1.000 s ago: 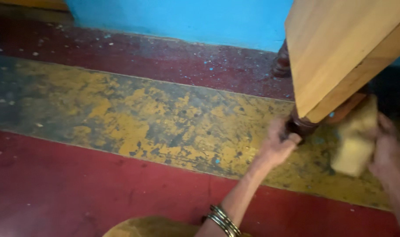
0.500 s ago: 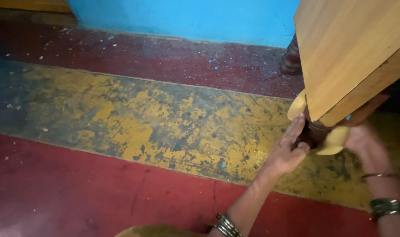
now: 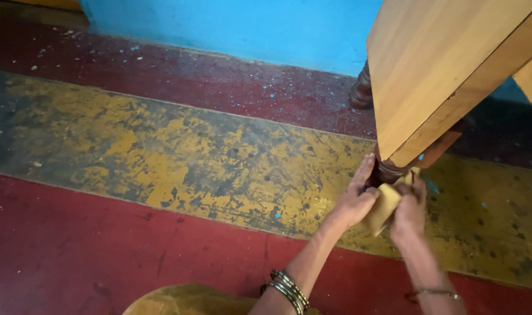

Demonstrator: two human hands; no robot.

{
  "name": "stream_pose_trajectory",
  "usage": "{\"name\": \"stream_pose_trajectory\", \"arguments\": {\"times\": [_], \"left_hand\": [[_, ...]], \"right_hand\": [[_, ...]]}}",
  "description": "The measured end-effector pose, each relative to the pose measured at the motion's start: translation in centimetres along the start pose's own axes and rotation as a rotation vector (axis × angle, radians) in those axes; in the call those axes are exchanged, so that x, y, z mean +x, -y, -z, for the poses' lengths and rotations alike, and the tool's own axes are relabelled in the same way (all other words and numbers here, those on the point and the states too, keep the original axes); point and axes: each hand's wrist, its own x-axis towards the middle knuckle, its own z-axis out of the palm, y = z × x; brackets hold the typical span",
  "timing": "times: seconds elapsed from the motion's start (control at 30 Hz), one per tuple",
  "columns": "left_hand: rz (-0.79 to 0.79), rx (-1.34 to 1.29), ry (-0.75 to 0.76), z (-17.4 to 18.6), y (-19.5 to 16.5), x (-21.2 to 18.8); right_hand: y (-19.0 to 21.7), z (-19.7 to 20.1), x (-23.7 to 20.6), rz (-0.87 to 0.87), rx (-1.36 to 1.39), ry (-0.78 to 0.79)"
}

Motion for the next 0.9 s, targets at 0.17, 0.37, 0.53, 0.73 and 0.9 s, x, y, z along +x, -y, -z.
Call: {"name": "stream_pose_trajectory", "arguments": {"times": [0.17,0.37,0.53,0.73,0.9], "left_hand": [[-0.070,-0.116,-0.005,0.5,0.4,0.4],[-0.165,-0.064,-0.051,1.2,1.8,1.7],[-0.178,-0.264,-0.261,4.3,-0.2,2.2],[-0.166,-0.206,-0.509,6.4,0.0,1.7],[-0.381,0.227,-0.761,5.8,1.5,2.2]], "right_hand": [[-0.3,-0.2,-2.9,0.253,-0.444,-0.013],[1.2,-1.7,-9.4,0.592,-0.698,0.370],[5.4,-3.7,-9.8,1.107,-1.121,0.336],[4.0,-8.4,-6.9,1.043,-1.819,0.696],[3.9,-9.6,-2.7,0.939,-2.136,0.542]]}}
